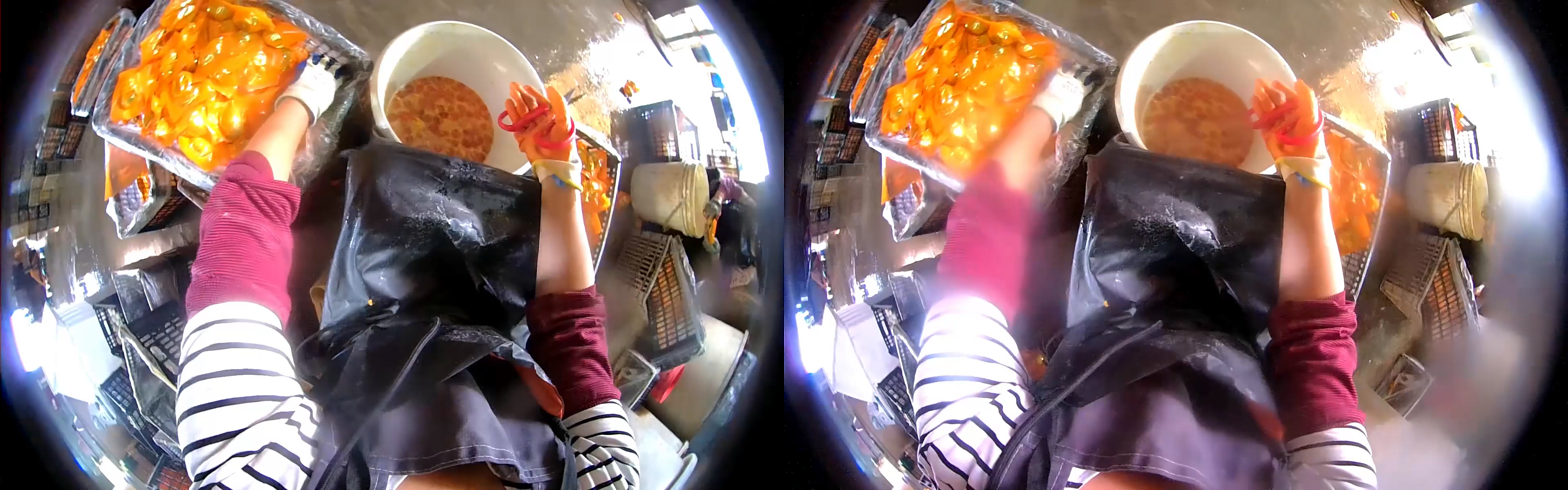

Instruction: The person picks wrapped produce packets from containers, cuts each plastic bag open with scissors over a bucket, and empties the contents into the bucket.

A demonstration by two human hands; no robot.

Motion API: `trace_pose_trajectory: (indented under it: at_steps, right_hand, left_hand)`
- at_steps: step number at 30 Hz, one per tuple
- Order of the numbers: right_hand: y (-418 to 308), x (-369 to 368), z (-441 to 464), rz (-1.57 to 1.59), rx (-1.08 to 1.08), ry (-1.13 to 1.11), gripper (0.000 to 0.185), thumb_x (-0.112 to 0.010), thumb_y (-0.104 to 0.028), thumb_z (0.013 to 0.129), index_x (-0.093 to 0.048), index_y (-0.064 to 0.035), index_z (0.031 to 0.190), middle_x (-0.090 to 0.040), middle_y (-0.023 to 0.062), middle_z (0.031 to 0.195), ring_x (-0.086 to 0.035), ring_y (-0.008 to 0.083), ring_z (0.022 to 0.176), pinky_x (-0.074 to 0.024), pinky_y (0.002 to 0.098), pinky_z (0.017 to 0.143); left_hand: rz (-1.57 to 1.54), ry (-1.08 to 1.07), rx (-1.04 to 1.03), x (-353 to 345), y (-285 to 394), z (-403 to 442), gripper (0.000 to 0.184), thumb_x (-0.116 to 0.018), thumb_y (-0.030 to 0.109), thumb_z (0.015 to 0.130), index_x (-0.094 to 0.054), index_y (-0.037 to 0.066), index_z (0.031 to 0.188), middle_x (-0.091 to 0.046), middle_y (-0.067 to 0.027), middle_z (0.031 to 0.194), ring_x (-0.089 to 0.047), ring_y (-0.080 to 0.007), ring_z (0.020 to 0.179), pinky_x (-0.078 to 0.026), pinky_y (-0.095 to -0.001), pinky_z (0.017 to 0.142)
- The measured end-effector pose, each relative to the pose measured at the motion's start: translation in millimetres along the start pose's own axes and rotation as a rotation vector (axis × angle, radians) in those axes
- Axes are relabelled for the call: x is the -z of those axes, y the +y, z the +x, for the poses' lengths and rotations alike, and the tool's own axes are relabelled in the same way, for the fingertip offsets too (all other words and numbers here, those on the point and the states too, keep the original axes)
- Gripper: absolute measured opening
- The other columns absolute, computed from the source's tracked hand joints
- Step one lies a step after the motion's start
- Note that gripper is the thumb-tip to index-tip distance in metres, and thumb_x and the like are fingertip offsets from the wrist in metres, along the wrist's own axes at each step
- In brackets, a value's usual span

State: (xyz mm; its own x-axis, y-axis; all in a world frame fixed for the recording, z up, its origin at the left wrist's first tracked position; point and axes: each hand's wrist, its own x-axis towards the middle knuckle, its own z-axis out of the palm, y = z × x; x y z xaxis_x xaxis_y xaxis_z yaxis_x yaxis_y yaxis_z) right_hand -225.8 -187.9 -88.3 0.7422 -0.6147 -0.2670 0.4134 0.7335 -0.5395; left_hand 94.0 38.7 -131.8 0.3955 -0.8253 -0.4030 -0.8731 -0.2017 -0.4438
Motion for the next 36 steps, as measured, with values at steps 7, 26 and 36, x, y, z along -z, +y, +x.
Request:
trace_pose_trajectory:
  at_steps: [7, 26, 36]
  right_hand:
    - [5, -20, -9, -0.173, 0.045, -0.036, 0.034, -0.057, -0.024, 0.092, -0.053, 0.0027, 0.113, -0.058, 0.0203, 0.113, -0.055, 0.0356, 0.111, -0.0459, 0.0437, 0.094]
    - [14, -15, -31, -0.490, 0.112, -0.322, 0.069, -0.057, -0.046, 0.087, -0.035, -0.0043, 0.138, -0.043, 0.0144, 0.133, -0.048, 0.0406, 0.120, -0.0401, 0.0494, 0.102]
    - [17, -21, -7, -0.475, -0.007, -0.192, 0.036, -0.053, -0.029, 0.095, -0.047, -0.0018, 0.118, -0.055, 0.0146, 0.114, -0.061, 0.0384, 0.102, -0.0536, 0.0416, 0.083]
  left_hand:
    - [0.165, 0.011, 0.028, 7, 10, 2, 0.026, -0.050, 0.018, 0.086, -0.073, 0.012, 0.094, -0.071, -0.0086, 0.093, -0.068, -0.0250, 0.084, -0.053, -0.0409, 0.067]
    - [-0.331, -0.042, 0.039, -34, 10, -100, 0.042, -0.041, 0.018, 0.090, -0.050, 0.011, 0.131, -0.052, -0.0235, 0.127, -0.059, -0.0380, 0.105, -0.047, -0.0430, 0.092]
    - [-1.285, 0.178, 0.489, -72, 9, -89, 0.055, -0.058, 0.052, 0.082, -0.061, 0.009, 0.116, -0.062, -0.0175, 0.116, -0.058, -0.0336, 0.108, -0.045, -0.0402, 0.090]
